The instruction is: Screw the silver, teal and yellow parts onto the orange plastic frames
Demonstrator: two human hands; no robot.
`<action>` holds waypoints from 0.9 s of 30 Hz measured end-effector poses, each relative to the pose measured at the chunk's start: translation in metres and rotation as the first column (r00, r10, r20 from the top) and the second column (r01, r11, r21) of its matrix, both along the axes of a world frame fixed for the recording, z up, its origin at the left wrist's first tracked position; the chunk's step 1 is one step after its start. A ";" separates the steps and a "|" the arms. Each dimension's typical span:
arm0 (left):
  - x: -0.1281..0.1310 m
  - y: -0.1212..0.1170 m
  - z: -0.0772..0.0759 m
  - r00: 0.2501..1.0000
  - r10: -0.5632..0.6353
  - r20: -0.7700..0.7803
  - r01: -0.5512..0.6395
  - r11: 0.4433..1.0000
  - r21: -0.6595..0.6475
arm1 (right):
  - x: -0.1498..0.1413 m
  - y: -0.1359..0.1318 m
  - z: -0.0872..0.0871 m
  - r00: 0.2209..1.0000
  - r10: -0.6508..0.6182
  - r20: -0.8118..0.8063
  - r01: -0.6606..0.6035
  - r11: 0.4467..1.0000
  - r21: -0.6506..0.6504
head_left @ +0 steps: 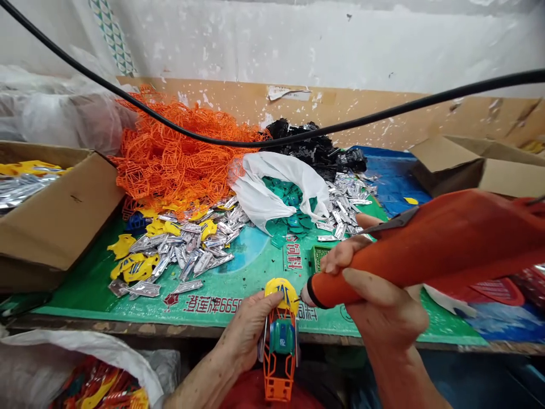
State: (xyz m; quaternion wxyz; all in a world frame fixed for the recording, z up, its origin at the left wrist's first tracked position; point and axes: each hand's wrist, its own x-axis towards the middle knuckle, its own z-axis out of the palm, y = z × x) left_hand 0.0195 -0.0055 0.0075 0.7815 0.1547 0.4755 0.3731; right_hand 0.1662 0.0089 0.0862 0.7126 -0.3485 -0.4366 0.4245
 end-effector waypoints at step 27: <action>0.006 -0.003 -0.002 0.999 0.034 -0.042 -0.032 0.999 0.038 | -0.003 0.000 -0.016 0.997 0.045 0.055 -0.044 0.999 -0.018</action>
